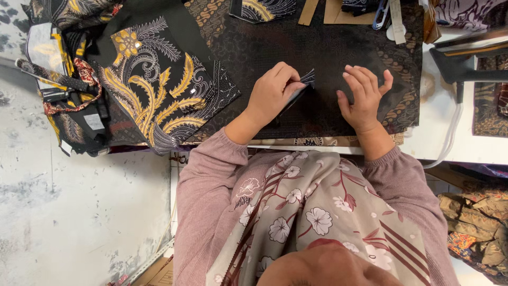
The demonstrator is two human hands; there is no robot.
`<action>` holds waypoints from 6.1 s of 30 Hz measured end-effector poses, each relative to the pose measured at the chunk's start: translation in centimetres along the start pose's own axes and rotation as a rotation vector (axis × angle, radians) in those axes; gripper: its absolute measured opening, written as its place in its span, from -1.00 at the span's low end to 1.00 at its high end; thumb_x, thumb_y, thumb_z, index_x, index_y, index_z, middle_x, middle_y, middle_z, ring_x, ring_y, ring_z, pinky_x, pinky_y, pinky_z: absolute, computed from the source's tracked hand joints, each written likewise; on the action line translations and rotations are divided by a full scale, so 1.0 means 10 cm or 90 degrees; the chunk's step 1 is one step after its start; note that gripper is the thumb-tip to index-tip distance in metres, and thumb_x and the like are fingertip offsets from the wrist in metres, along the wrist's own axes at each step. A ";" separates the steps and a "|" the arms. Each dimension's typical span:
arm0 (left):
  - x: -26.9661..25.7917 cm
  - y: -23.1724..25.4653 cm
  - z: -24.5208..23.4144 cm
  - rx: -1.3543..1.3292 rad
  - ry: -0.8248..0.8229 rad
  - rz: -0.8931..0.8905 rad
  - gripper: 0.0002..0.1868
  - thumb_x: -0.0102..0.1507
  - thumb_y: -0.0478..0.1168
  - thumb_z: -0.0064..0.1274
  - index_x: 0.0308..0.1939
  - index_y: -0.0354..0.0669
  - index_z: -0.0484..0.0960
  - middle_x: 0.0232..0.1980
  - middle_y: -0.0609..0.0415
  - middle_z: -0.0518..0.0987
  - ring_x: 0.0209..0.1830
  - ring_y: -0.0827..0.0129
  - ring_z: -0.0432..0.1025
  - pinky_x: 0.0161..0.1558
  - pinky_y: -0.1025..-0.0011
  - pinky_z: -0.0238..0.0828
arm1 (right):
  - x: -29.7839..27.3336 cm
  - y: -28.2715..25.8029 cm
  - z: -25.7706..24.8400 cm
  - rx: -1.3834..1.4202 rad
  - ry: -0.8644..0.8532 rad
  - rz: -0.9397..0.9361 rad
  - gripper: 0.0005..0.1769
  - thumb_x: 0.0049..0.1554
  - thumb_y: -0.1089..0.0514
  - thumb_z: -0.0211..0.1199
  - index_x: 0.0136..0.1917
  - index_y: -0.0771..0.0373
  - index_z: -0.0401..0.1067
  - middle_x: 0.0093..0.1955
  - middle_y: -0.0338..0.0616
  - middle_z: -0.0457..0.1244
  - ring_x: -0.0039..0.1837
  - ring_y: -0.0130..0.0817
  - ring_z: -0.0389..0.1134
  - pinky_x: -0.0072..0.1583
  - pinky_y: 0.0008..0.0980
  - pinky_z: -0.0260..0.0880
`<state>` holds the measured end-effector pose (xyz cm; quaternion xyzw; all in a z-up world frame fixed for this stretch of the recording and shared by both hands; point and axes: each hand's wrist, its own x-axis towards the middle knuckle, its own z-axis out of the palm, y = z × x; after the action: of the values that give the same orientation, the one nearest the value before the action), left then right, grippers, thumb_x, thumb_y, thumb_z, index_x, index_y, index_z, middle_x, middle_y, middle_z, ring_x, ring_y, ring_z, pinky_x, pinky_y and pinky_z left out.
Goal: The person irons small pieces of patterned fabric on a work table. She places a white pressing cloth over each piece, uses an iron to press it, then removes the cloth and sets the piece aside. She repeats this process for several pieces.
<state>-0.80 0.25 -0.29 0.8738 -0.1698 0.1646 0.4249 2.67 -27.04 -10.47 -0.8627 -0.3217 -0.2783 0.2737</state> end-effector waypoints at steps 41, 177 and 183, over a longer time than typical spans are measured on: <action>0.20 -0.50 0.15 0.094 -0.006 0.015 -0.83 0.27 -0.13 0.14 -0.27 -0.10 0.49 -0.27 0.09 0.54 -0.22 0.09 0.49 -0.21 0.15 0.42 | 0.58 -0.93 -0.61 0.116 -0.193 -0.161 -0.86 0.11 0.24 0.41 -0.11 0.19 0.45 0.03 -0.22 0.39 0.20 -0.23 0.40 0.36 -0.01 0.20; -1.55 -2.09 -1.37 0.237 0.503 -0.431 -0.58 0.30 -0.30 0.18 0.24 -0.01 0.54 -0.05 0.10 0.60 -0.26 0.38 0.56 -0.18 0.37 0.50 | 1.62 -2.02 1.67 0.101 -0.260 -0.485 -0.51 0.05 0.26 0.24 0.27 0.20 0.47 0.33 -0.10 0.27 0.33 -0.16 0.28 0.29 -0.17 0.24; -1.47 -2.16 -1.46 0.200 0.483 -0.467 -0.62 0.22 -0.33 0.20 0.14 -0.03 0.65 -0.07 0.12 0.61 -0.33 0.43 0.54 -0.21 0.41 0.50 | 1.37 -1.57 1.17 0.099 -0.269 -0.319 -0.42 0.03 0.22 0.37 0.34 0.16 0.45 0.42 -0.05 0.24 0.41 -0.04 0.24 0.36 -0.03 0.20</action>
<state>-6.46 26.78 -12.96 0.8080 0.3375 0.3326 0.3501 3.83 -3.78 -5.04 -0.7720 -0.5935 -0.1263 0.1892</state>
